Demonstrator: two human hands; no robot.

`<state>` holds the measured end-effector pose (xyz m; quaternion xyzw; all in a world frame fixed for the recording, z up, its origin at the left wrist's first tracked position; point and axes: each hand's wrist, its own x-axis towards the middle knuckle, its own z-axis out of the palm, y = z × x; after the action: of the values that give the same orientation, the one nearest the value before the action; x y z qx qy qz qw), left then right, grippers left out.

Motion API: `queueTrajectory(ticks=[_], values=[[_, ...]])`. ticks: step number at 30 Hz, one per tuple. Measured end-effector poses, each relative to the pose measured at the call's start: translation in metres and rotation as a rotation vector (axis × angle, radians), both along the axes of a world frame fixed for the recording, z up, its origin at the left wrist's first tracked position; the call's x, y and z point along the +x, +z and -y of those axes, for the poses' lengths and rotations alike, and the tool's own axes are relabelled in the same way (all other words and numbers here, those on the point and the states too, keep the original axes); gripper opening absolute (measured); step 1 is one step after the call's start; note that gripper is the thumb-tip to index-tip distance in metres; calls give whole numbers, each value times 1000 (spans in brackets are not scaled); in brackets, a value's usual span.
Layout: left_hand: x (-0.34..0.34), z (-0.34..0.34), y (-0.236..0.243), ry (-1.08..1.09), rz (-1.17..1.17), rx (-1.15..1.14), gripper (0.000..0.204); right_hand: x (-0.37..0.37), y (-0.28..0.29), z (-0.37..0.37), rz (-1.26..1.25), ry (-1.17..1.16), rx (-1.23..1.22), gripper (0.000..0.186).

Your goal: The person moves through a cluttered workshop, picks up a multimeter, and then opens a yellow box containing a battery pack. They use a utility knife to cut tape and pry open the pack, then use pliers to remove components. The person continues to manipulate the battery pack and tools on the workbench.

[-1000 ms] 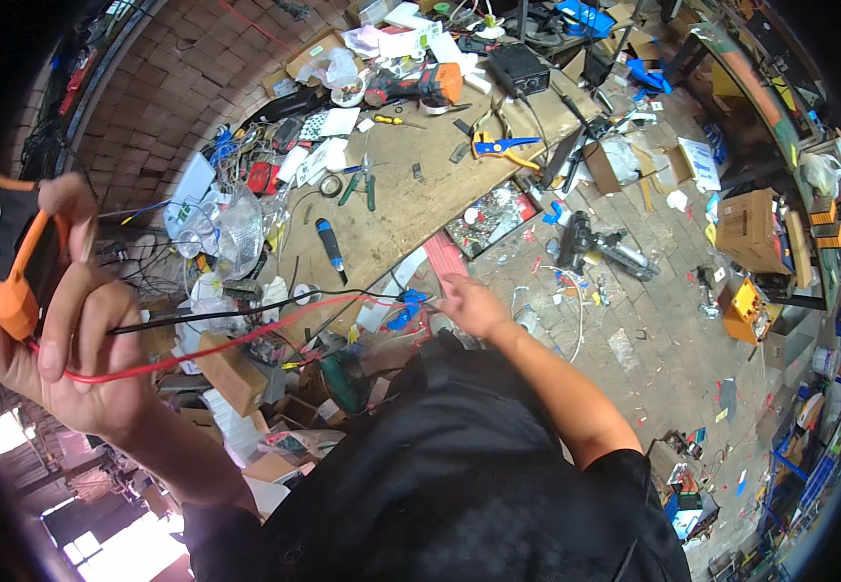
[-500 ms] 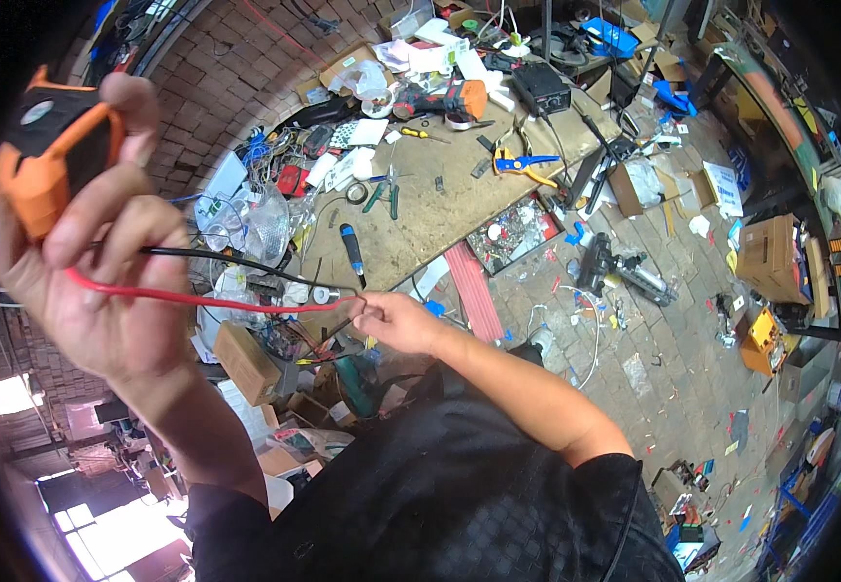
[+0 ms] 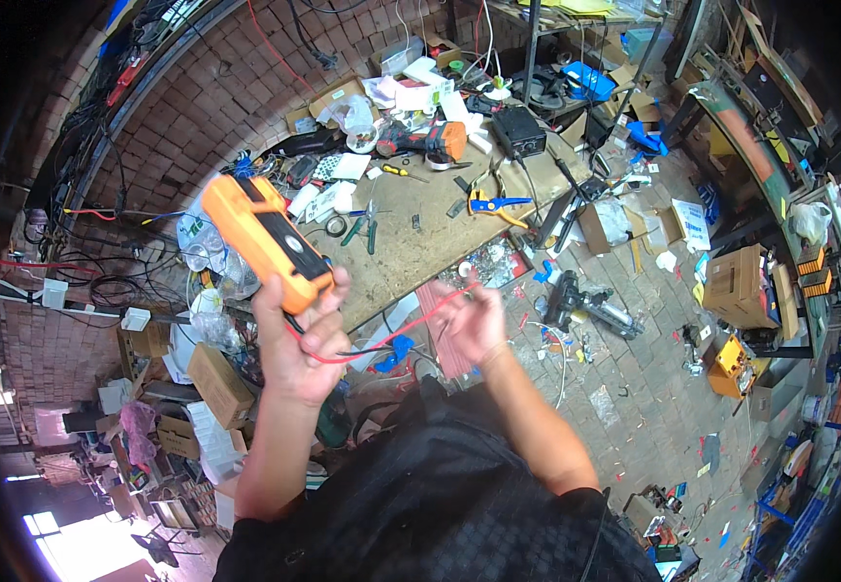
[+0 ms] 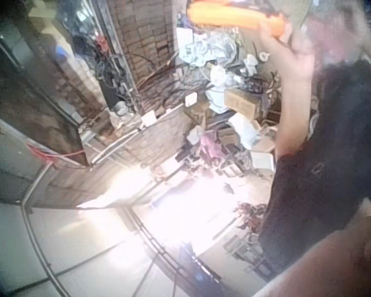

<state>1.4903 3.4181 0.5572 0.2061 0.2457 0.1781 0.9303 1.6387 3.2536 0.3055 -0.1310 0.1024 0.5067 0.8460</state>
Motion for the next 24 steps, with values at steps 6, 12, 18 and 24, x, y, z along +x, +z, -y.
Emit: queueTrajectory(ticks=[6,12,18,24], values=[[-65,-34,-129,12,-451,83,43,94,-2,104,-69,-497,-377,28],[-126,-57,-201,129,-762,226,43,181,-42,275,59,-590,-500,12],[-132,-77,-201,241,-857,351,47,182,21,331,-97,-495,-618,27],[-102,-87,-178,144,-701,496,40,159,62,294,427,-193,-1219,39]])
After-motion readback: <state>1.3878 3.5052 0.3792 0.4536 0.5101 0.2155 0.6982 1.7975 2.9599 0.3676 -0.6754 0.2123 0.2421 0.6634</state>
